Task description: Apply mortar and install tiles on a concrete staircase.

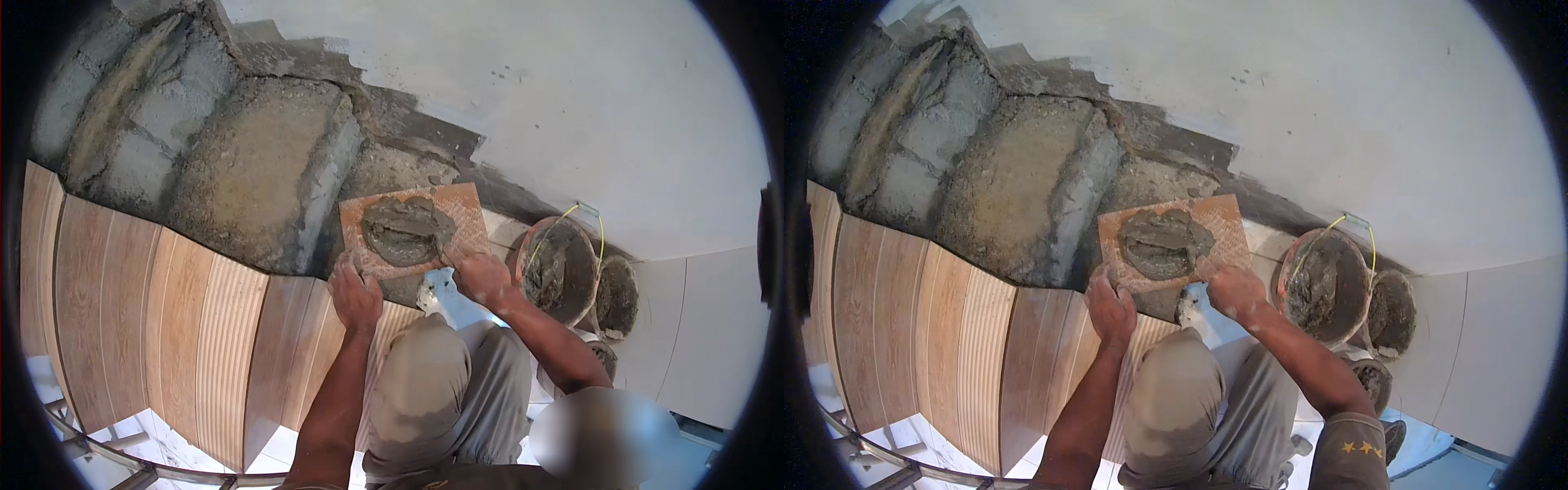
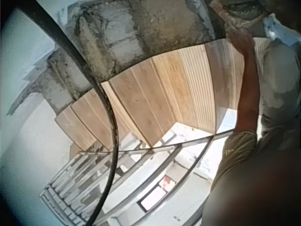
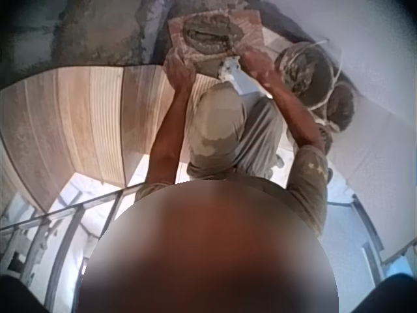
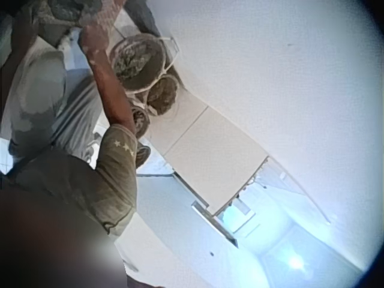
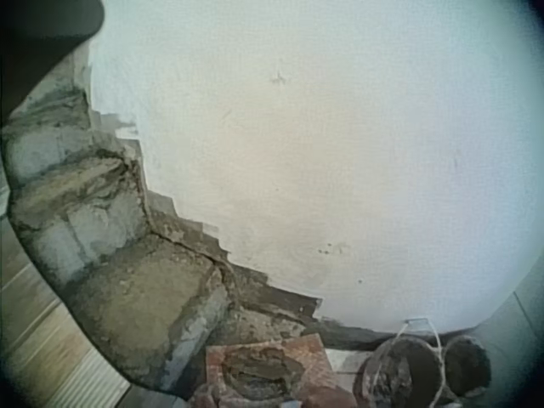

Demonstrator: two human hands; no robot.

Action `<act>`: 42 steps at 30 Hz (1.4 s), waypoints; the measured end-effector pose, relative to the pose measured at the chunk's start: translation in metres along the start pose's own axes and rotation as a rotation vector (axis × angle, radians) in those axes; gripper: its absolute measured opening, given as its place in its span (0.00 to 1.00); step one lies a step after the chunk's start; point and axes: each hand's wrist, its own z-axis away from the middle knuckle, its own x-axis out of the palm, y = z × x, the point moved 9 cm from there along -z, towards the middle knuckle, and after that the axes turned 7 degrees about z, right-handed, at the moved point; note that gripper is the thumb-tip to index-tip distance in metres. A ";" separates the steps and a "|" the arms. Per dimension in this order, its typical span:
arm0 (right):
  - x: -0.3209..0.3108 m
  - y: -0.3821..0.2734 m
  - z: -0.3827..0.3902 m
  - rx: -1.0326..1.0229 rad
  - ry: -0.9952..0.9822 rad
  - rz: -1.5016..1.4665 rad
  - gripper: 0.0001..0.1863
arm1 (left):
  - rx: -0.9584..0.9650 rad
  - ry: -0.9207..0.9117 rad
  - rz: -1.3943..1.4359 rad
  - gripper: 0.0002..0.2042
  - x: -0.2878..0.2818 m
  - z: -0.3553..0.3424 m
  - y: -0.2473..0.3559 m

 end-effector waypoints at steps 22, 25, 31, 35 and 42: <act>-0.039 -0.010 0.030 0.162 -0.080 -0.572 0.19 | -0.070 -0.009 -0.116 0.29 0.010 0.007 -0.020; -0.031 -0.010 0.023 0.103 -0.157 -0.449 0.21 | -0.062 -0.048 -0.073 0.29 0.013 0.006 -0.014; -0.036 0.035 0.018 0.185 -0.176 -0.144 0.28 | -0.040 -0.034 0.032 0.27 0.000 -0.001 0.011; -0.036 0.028 0.011 0.180 -0.247 -0.082 0.28 | -0.045 -0.009 0.026 0.26 -0.006 -0.002 0.007; -0.041 0.042 0.021 0.223 -0.213 -0.028 0.25 | -0.019 -0.019 0.024 0.27 -0.004 -0.005 0.009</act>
